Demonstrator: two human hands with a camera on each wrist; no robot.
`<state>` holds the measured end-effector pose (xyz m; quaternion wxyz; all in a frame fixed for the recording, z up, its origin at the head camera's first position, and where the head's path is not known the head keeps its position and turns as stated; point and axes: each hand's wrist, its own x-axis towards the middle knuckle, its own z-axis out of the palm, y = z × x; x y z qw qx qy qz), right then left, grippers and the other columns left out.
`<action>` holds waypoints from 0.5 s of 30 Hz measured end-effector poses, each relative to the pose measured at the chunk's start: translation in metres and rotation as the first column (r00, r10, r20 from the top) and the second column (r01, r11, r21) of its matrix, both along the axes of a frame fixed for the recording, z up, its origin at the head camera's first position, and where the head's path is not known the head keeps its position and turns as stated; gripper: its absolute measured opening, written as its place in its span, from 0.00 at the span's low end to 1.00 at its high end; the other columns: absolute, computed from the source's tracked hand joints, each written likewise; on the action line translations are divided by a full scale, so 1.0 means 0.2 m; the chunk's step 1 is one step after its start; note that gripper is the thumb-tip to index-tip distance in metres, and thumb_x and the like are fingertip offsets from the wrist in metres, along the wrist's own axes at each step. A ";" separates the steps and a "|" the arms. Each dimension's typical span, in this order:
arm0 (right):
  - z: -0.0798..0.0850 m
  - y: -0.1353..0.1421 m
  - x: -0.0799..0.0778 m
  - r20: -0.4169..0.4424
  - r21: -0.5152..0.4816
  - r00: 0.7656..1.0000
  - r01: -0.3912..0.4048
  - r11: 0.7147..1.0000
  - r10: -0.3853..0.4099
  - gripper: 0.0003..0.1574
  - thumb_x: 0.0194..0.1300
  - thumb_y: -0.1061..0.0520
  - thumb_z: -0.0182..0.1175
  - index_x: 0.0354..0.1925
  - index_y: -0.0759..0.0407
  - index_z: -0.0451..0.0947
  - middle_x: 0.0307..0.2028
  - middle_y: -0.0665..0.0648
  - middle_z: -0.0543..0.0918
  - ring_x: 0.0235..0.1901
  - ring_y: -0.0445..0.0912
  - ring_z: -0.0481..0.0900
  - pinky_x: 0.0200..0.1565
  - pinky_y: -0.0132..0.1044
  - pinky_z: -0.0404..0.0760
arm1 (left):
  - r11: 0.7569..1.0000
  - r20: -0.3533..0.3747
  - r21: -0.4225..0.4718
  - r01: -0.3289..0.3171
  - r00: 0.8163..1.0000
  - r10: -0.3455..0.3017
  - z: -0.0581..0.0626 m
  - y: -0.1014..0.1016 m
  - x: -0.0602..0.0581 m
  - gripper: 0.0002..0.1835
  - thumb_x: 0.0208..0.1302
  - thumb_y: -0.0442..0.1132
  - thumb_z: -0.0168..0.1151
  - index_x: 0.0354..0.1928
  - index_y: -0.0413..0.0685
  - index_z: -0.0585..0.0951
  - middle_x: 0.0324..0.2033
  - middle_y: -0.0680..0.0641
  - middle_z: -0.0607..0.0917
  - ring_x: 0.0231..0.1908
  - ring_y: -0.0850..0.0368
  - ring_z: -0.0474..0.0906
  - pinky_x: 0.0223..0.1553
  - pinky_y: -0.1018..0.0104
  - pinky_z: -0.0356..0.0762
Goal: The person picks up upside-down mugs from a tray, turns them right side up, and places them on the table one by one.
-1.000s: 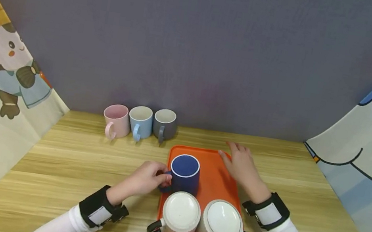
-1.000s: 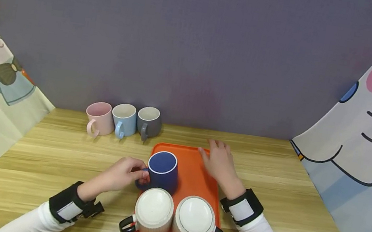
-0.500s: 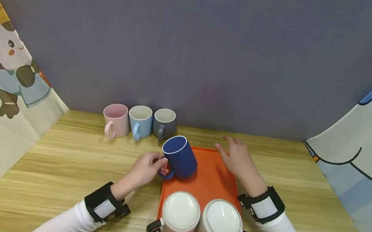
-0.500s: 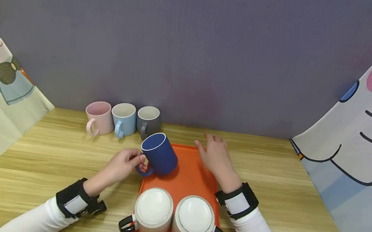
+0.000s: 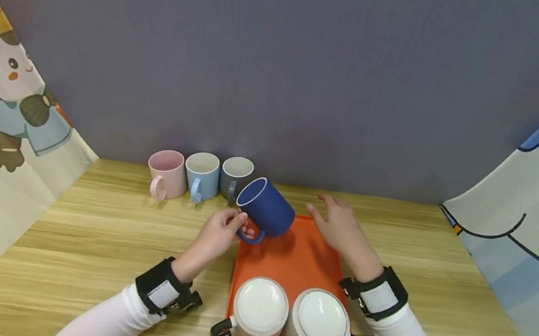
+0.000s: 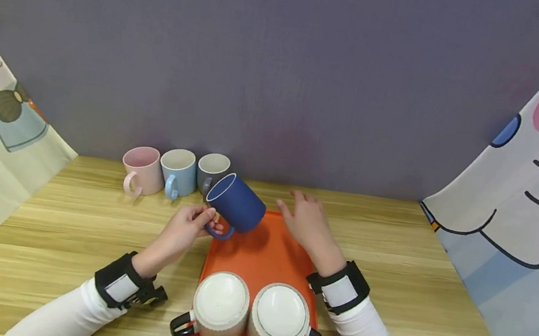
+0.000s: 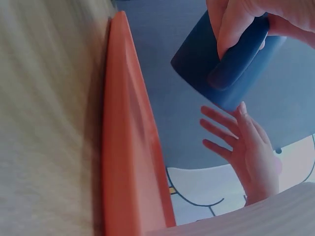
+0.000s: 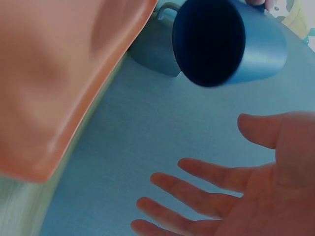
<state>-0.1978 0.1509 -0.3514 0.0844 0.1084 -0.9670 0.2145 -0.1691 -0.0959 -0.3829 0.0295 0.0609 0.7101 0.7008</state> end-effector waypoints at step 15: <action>0.02 -0.07 -0.02 0.016 -0.023 0.997 -0.069 0.997 0.069 0.33 0.71 0.43 0.48 0.58 0.69 0.71 0.55 0.69 0.77 0.56 0.62 0.74 0.57 0.54 0.72 | 0.997 -0.026 0.053 -0.058 0.998 0.060 0.05 0.03 -0.08 0.14 0.73 0.34 0.46 0.32 0.28 0.73 0.26 0.43 0.76 0.29 0.58 0.81 0.40 0.62 0.82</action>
